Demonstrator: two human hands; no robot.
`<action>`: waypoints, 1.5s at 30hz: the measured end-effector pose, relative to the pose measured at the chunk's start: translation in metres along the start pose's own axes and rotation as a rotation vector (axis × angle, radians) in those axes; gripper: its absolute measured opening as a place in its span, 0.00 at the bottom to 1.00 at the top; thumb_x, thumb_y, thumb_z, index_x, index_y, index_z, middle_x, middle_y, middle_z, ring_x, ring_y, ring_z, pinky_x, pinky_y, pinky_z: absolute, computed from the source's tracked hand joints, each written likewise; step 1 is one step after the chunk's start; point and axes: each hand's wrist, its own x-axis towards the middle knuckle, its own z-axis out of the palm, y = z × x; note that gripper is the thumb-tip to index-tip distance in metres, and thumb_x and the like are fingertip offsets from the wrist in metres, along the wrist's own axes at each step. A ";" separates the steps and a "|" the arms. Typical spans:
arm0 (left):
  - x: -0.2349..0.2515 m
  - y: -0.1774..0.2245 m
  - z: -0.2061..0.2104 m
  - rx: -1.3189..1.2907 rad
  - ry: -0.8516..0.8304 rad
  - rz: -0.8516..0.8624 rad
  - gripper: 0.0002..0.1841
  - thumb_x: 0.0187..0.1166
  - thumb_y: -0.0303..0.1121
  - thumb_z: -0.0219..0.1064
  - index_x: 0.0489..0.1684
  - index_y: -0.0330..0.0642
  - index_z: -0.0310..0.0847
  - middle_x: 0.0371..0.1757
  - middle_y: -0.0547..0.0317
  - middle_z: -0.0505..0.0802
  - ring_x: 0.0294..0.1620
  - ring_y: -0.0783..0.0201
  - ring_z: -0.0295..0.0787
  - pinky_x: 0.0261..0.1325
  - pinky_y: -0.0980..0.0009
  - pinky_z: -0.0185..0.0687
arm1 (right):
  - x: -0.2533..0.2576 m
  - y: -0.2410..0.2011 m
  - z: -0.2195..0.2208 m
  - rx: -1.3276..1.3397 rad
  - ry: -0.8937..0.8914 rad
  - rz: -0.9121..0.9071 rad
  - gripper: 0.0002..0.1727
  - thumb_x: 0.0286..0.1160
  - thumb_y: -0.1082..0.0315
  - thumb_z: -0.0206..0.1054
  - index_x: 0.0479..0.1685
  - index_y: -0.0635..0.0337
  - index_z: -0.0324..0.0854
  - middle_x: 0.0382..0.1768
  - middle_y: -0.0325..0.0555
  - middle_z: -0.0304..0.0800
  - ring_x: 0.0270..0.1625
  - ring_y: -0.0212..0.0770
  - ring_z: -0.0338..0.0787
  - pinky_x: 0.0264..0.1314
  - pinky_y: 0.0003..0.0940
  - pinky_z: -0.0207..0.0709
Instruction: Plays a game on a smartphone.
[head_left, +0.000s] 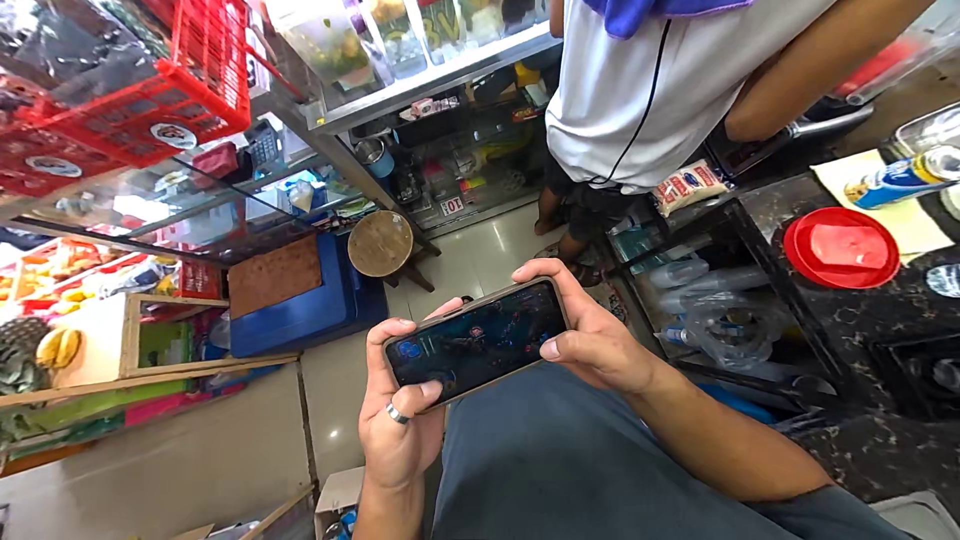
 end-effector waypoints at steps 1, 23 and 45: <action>0.000 0.000 0.003 0.033 0.040 0.012 0.26 0.71 0.21 0.64 0.70 0.51 0.72 0.73 0.37 0.83 0.74 0.42 0.82 0.69 0.47 0.83 | 0.000 0.000 0.001 -0.012 -0.001 0.001 0.38 0.65 0.75 0.61 0.81 0.44 0.61 0.68 0.47 0.80 0.67 0.41 0.85 0.68 0.41 0.83; -0.001 -0.005 0.008 0.219 0.054 0.066 0.35 0.62 0.22 0.79 0.70 0.54 0.67 0.73 0.42 0.84 0.72 0.44 0.84 0.64 0.50 0.89 | 0.002 -0.006 0.000 -0.084 0.017 -0.011 0.38 0.65 0.77 0.66 0.79 0.43 0.62 0.66 0.45 0.82 0.65 0.39 0.87 0.67 0.38 0.85; -0.004 -0.010 0.008 0.164 0.045 0.074 0.32 0.66 0.21 0.74 0.70 0.54 0.68 0.75 0.40 0.82 0.74 0.42 0.82 0.67 0.47 0.86 | 0.007 0.000 0.005 -0.007 0.171 0.011 0.17 0.89 0.59 0.50 0.70 0.45 0.75 0.54 0.48 0.86 0.56 0.40 0.89 0.61 0.42 0.85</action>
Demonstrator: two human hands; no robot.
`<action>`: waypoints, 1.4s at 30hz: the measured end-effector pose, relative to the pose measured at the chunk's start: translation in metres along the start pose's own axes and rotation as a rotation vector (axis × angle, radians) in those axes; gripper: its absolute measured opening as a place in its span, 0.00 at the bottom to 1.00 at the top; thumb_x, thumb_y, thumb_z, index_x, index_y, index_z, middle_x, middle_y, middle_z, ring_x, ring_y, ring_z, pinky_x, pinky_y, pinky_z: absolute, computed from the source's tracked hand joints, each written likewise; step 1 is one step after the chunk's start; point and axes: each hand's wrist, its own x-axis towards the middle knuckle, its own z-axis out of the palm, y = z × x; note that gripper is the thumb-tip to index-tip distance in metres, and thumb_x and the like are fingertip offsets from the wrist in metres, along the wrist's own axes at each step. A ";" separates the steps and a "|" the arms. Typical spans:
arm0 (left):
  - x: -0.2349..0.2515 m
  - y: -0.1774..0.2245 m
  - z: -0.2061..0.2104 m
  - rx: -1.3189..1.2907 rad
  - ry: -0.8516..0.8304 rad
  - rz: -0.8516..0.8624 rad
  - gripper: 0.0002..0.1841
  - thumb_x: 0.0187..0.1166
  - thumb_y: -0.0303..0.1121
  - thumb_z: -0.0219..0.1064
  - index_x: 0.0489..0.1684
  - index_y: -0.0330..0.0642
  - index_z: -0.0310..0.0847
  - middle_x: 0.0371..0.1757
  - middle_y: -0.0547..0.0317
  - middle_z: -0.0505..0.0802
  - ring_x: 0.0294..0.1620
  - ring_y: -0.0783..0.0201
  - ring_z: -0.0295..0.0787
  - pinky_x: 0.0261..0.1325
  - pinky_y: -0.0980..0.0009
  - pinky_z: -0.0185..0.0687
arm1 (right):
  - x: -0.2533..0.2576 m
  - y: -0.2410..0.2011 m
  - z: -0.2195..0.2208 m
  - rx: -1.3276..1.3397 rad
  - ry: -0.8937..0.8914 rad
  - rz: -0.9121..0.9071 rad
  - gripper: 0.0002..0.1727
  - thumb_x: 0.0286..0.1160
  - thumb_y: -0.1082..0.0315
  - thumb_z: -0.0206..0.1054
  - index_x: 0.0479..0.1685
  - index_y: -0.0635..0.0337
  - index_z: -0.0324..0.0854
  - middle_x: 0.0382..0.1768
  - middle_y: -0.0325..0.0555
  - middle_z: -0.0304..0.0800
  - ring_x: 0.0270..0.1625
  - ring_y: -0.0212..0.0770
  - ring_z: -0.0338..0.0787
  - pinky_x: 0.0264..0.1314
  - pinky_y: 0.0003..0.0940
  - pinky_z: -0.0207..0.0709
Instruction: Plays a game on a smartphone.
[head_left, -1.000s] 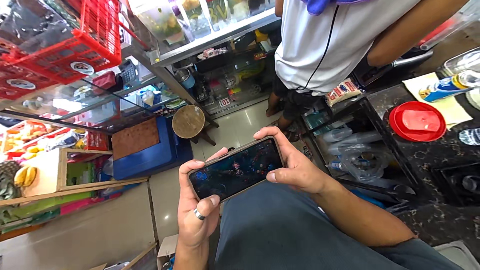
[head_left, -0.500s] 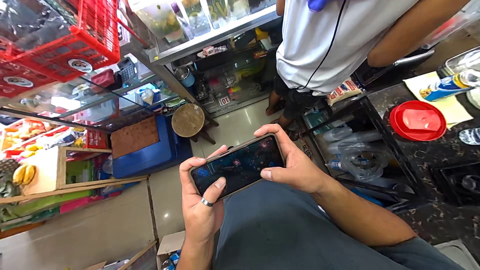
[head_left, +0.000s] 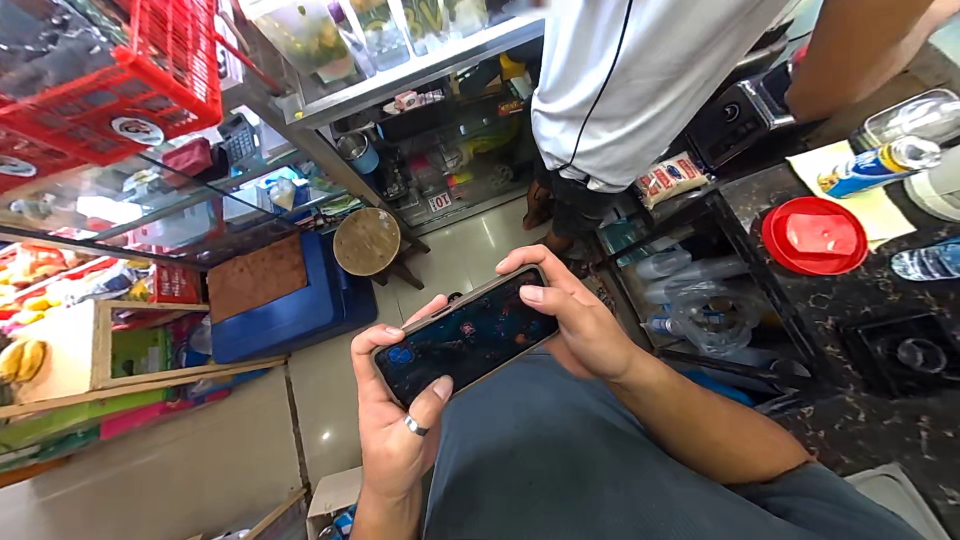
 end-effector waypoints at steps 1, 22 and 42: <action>0.001 0.000 0.002 0.000 0.047 -0.005 0.31 0.66 0.21 0.74 0.69 0.53 0.68 0.73 0.40 0.84 0.72 0.42 0.84 0.64 0.48 0.88 | -0.001 0.000 -0.001 0.009 -0.043 -0.002 0.19 0.86 0.58 0.52 0.72 0.43 0.72 0.55 0.47 0.86 0.56 0.39 0.88 0.61 0.39 0.84; 0.001 0.001 -0.001 -0.191 0.033 -0.041 0.26 0.68 0.22 0.64 0.68 0.51 0.74 0.72 0.37 0.83 0.74 0.41 0.82 0.68 0.47 0.83 | -0.006 -0.008 -0.010 0.090 -0.234 0.071 0.38 0.68 0.79 0.60 0.81 0.41 0.60 0.66 0.54 0.81 0.58 0.51 0.91 0.47 0.48 0.93; -0.002 0.001 0.004 0.002 0.092 -0.020 0.34 0.63 0.20 0.77 0.68 0.52 0.66 0.72 0.41 0.85 0.70 0.46 0.86 0.65 0.52 0.88 | -0.006 -0.008 -0.009 0.109 -0.249 0.055 0.35 0.72 0.79 0.58 0.80 0.39 0.61 0.66 0.52 0.82 0.59 0.49 0.92 0.46 0.45 0.93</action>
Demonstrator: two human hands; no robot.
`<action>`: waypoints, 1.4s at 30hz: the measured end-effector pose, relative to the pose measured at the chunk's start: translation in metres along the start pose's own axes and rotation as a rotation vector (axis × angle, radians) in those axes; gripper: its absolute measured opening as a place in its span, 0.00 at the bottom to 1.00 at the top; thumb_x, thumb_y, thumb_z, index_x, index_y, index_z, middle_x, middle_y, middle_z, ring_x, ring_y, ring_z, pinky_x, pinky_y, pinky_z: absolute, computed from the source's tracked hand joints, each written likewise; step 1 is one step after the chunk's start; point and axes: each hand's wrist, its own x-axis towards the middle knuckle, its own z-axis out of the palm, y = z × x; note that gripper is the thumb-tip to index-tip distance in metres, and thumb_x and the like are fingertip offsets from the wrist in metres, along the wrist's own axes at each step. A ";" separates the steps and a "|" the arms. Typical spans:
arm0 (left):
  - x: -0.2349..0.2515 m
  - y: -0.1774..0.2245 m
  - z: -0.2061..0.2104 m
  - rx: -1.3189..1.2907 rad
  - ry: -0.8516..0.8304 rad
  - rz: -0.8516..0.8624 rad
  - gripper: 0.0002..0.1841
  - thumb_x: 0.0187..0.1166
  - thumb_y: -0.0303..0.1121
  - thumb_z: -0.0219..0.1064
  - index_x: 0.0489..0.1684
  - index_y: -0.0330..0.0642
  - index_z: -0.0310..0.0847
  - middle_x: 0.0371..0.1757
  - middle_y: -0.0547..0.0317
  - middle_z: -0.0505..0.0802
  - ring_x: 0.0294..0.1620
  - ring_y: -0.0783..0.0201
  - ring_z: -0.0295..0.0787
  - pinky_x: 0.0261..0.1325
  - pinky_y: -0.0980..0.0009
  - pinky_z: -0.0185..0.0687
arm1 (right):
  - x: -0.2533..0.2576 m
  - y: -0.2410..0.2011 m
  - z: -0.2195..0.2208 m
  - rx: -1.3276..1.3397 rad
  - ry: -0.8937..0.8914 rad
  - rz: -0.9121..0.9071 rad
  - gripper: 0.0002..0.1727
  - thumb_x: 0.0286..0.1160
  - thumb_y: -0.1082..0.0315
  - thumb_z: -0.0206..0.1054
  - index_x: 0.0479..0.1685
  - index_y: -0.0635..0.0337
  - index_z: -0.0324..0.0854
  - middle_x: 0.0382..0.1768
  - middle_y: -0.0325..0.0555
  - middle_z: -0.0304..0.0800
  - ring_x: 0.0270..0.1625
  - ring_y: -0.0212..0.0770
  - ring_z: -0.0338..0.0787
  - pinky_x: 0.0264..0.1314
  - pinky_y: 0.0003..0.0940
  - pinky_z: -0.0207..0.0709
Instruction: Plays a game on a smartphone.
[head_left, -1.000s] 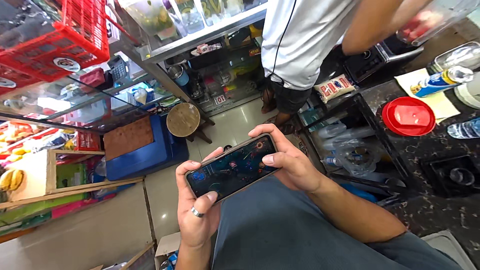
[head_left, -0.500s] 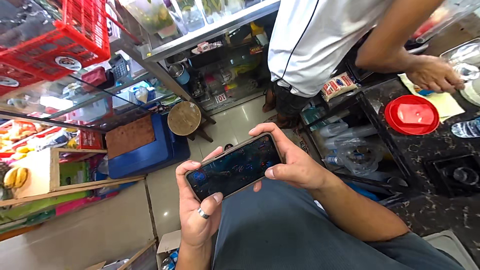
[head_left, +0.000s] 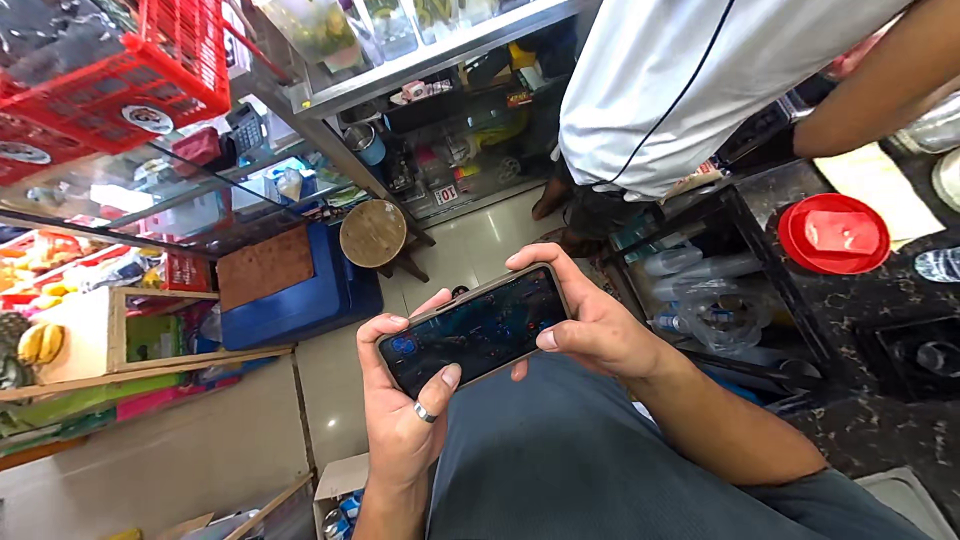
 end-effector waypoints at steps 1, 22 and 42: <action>0.001 0.000 0.000 -0.009 0.005 0.000 0.33 0.64 0.20 0.77 0.68 0.52 0.66 0.72 0.41 0.85 0.70 0.46 0.86 0.65 0.52 0.88 | 0.000 0.000 0.000 -0.004 -0.009 -0.004 0.36 0.71 0.79 0.58 0.80 0.39 0.61 0.66 0.52 0.81 0.60 0.50 0.91 0.46 0.46 0.93; -0.001 0.008 -0.013 -0.191 -0.099 -0.056 0.31 0.67 0.18 0.63 0.72 0.54 0.70 0.79 0.41 0.80 0.74 0.43 0.82 0.69 0.47 0.82 | 0.003 0.002 0.002 -0.013 -0.056 -0.003 0.40 0.68 0.79 0.65 0.81 0.37 0.60 0.67 0.53 0.80 0.61 0.53 0.91 0.50 0.50 0.94; 0.011 0.014 -0.012 -0.223 -0.178 -0.038 0.32 0.67 0.17 0.66 0.74 0.55 0.70 0.82 0.40 0.76 0.79 0.41 0.77 0.72 0.45 0.80 | 0.015 -0.005 -0.004 0.094 -0.159 -0.020 0.39 0.70 0.81 0.57 0.82 0.38 0.58 0.70 0.53 0.79 0.67 0.54 0.88 0.56 0.52 0.91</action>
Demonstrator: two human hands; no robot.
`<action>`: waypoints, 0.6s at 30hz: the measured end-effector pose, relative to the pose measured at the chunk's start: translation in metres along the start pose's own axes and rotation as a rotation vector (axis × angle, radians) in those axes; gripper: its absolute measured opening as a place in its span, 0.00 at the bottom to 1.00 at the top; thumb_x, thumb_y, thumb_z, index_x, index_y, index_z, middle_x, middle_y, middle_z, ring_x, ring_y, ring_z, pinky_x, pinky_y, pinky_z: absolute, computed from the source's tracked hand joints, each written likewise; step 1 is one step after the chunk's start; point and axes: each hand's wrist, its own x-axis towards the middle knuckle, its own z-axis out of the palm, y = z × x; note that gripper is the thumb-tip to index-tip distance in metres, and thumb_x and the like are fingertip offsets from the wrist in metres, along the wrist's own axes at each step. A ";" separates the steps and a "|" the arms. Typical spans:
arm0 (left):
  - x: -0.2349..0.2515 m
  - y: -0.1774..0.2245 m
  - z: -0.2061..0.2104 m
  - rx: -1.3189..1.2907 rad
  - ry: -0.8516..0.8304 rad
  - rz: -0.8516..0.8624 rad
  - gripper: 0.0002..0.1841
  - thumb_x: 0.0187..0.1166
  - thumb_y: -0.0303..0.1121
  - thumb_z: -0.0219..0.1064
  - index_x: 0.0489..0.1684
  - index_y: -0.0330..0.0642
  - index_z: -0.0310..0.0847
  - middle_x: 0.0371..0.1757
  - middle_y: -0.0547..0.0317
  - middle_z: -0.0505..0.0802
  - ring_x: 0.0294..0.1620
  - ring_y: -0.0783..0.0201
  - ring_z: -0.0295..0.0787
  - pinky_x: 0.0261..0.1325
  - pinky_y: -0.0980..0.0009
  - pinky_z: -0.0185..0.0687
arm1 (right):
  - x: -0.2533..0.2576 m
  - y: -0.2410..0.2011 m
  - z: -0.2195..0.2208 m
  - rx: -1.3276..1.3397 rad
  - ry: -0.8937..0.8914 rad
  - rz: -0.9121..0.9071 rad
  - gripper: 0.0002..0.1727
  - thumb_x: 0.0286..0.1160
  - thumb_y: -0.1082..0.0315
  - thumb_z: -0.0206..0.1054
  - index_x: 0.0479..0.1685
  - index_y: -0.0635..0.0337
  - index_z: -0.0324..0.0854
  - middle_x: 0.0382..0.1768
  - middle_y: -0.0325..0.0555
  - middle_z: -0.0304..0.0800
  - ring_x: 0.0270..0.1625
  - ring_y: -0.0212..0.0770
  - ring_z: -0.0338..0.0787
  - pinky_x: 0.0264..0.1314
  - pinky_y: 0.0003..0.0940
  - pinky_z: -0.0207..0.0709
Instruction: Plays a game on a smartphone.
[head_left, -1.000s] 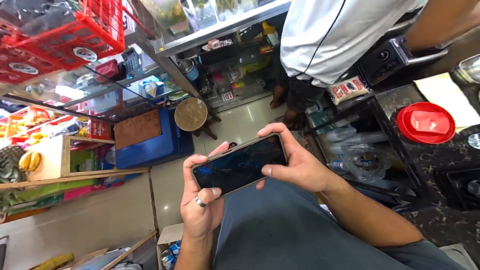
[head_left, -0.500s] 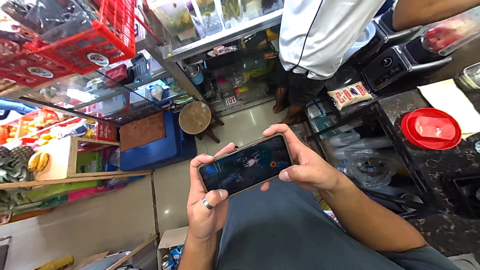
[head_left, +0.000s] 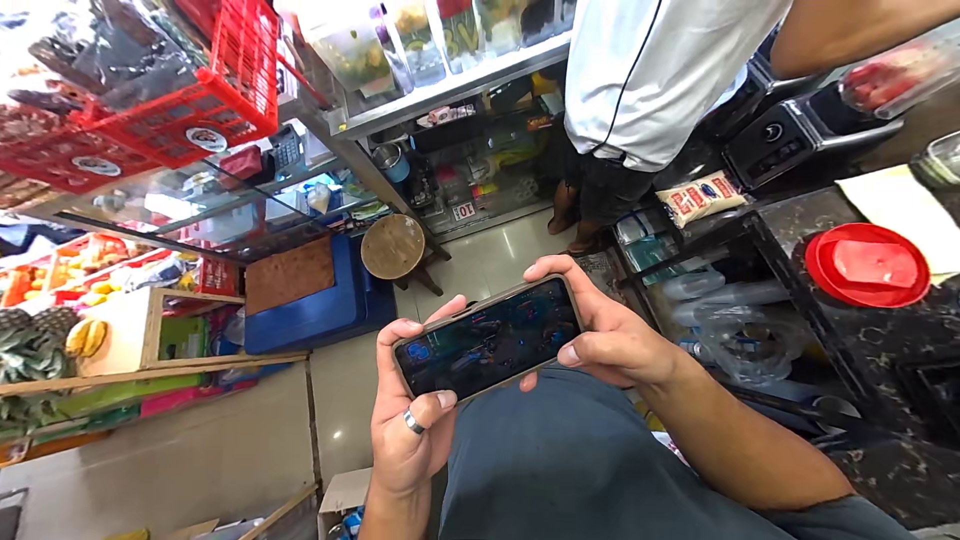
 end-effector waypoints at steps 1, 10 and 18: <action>0.001 -0.001 0.002 0.040 0.011 0.009 0.33 0.68 0.17 0.68 0.74 0.55 0.69 0.81 0.41 0.77 0.78 0.41 0.78 0.71 0.45 0.81 | -0.001 0.000 0.000 -0.008 0.007 -0.006 0.39 0.69 0.82 0.58 0.82 0.39 0.58 0.70 0.53 0.79 0.67 0.54 0.88 0.56 0.52 0.91; 0.008 -0.013 0.019 0.246 0.197 0.081 0.32 0.65 0.18 0.75 0.68 0.48 0.65 0.72 0.37 0.84 0.73 0.43 0.84 0.66 0.52 0.87 | -0.003 0.000 0.003 -0.079 0.090 -0.013 0.39 0.67 0.82 0.60 0.81 0.40 0.58 0.69 0.52 0.80 0.62 0.52 0.91 0.49 0.48 0.93; 0.009 -0.015 0.021 0.236 0.207 0.098 0.28 0.69 0.20 0.73 0.67 0.48 0.67 0.71 0.37 0.85 0.72 0.44 0.85 0.65 0.53 0.88 | -0.006 -0.001 0.005 -0.089 0.112 -0.010 0.40 0.66 0.83 0.60 0.80 0.39 0.58 0.68 0.52 0.79 0.61 0.52 0.91 0.47 0.48 0.94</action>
